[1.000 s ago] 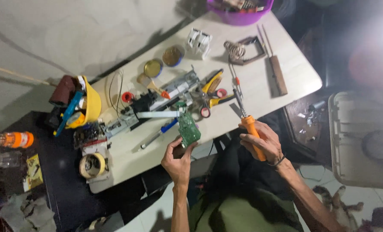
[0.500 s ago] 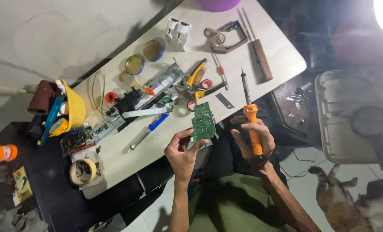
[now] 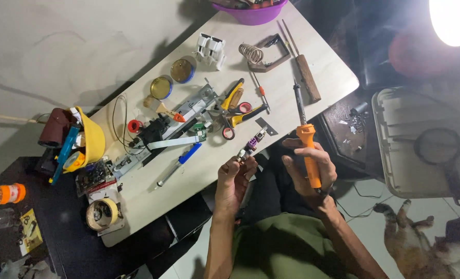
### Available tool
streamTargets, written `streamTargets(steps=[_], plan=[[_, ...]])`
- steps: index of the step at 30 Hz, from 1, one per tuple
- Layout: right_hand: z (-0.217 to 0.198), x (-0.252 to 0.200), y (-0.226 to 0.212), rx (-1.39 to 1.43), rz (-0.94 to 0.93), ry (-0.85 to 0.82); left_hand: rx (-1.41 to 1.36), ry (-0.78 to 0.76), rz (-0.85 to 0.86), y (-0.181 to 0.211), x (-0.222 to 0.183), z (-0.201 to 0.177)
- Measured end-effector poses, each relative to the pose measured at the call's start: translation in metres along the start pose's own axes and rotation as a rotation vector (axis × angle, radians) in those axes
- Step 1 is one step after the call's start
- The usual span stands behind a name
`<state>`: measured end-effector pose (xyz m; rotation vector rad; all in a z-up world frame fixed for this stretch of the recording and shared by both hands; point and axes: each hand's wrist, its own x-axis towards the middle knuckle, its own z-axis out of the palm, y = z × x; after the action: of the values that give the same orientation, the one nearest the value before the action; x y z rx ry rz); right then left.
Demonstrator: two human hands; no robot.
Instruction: A person is inspecting a circuit board and using a soldering iron to desolder components on a workbench.
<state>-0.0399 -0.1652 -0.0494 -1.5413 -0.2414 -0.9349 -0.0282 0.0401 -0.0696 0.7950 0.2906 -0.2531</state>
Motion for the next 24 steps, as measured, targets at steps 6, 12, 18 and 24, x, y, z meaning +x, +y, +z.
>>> streamTargets(steps=[6,12,18,24], plan=[[0.018,0.031,-0.026,0.089,0.025,0.010,0.568,0.091,0.291,0.024,-0.007,0.030],[0.022,0.029,-0.029,0.282,0.410,0.031,0.953,0.073,0.556,0.036,-0.017,0.046],[0.029,0.029,-0.031,0.322,0.613,0.126,1.032,-0.022,0.709,0.038,-0.014,0.059],[0.031,0.039,-0.033,0.338,0.636,0.227,0.867,0.005,0.593,0.015,-0.002,0.049]])
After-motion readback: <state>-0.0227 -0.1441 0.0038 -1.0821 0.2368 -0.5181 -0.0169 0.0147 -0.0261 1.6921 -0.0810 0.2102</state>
